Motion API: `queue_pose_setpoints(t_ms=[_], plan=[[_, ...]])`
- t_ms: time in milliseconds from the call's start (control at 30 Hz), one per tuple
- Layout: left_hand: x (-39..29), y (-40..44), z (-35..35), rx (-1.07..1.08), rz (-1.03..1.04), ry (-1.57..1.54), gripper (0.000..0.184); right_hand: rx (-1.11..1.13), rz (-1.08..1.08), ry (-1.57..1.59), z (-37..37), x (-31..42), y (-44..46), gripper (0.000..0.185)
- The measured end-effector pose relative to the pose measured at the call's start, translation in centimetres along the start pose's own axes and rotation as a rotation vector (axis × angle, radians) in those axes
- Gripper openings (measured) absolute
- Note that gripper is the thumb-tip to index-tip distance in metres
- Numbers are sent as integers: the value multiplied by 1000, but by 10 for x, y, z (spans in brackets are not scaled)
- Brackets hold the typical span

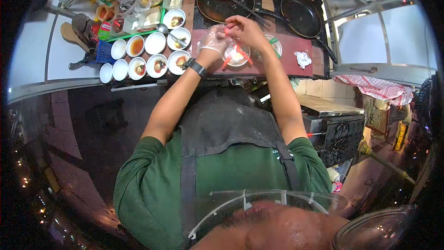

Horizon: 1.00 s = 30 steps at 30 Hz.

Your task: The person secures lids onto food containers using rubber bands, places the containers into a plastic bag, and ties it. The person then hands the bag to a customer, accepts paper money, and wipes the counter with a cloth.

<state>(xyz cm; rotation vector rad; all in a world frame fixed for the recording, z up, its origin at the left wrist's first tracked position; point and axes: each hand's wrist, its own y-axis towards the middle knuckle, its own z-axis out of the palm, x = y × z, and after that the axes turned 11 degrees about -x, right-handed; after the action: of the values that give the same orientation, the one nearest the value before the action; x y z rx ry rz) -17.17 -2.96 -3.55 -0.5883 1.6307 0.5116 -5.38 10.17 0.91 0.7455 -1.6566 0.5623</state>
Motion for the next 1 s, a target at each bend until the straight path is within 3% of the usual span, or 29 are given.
queue_pose_setpoints(t_ms=[33, 133, 167, 233, 400, 533, 600, 700, 867, 1000], plan=[[5, 4, -1, 11, -39, 62, 47, -81, -101, -129, -2, -4, 3, 37], [11, 2, 0, 15, -102, -46, 47, -199, -8, -233, -16, -2, 1, 35], [12, 3, 0, 13, -102, -45, 47, -136, -162, -388, -22, -11, 0, 31], [14, 4, 0, -9, 1, 2, 47, -70, -212, -392, -23, -17, -1, 28], [7, 1, -1, -1, 11, 53, 49, 69, -368, -411, -21, -22, 0, 23], [8, 1, -2, -1, 40, 71, 51, 69, -286, -408, -17, -5, -3, 24], [4, 1, -2, -16, 45, 121, 51, -36, -407, -444, -15, 15, -8, 23], [7, 1, 0, -46, 71, 150, 53, 90, -560, -528, -17, 6, 0, 22], [8, -1, 3, -108, 111, 100, 55, 107, -567, -567, -15, 5, 0, 20], [11, 0, 2, -110, 204, 277, 59, 67, -599, -621, -12, 12, -6, 20]])
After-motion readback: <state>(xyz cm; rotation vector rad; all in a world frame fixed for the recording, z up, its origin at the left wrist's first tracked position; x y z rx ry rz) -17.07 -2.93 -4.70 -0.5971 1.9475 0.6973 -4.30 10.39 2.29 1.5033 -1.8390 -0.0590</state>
